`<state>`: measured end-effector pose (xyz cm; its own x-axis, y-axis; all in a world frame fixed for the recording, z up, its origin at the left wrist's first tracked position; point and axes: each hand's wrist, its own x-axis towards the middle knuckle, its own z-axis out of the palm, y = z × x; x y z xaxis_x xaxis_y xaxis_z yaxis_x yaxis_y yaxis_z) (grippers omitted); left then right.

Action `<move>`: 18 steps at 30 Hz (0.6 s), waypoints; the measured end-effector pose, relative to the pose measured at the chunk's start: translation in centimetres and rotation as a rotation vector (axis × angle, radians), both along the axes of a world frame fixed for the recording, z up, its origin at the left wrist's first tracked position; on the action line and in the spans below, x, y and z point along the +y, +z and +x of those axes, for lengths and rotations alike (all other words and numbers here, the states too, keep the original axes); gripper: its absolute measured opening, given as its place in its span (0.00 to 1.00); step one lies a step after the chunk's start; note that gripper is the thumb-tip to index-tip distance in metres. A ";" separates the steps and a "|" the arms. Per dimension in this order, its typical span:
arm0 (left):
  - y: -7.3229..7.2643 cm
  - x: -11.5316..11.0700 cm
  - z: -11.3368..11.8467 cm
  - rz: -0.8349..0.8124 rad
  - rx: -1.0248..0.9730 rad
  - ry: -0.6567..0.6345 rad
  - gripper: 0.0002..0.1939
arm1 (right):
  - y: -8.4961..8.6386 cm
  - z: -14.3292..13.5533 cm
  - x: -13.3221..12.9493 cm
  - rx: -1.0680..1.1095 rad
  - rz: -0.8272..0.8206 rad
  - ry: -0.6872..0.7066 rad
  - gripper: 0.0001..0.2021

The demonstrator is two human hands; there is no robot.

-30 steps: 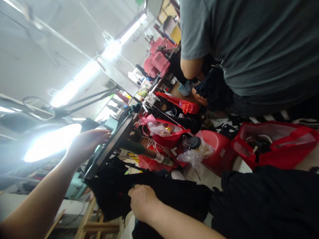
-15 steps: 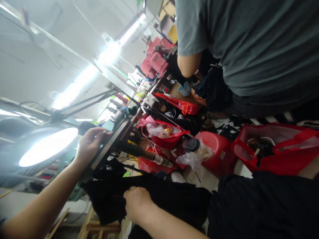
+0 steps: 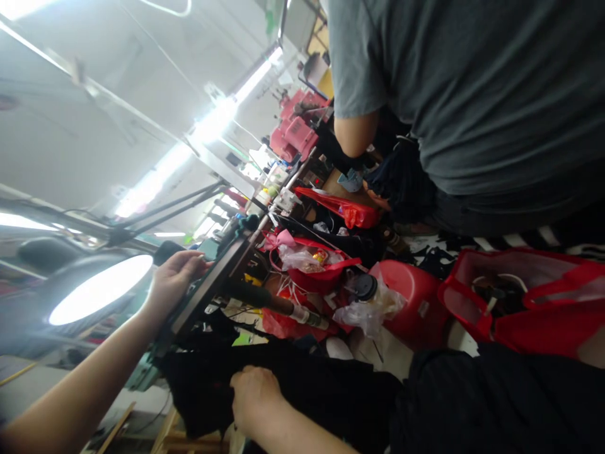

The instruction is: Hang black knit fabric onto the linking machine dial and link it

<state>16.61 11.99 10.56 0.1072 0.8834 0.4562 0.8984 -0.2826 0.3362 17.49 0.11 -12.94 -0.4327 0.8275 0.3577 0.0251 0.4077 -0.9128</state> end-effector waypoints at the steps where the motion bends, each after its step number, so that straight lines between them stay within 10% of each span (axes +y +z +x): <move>1: 0.0 0.3 0.2 0.001 -0.003 -0.006 0.16 | 0.0 0.1 0.0 0.000 -0.001 0.000 0.16; 18: -0.9 3.8 2.5 -0.013 -0.096 -0.009 0.04 | 0.5 1.4 0.8 0.016 -0.050 0.025 0.18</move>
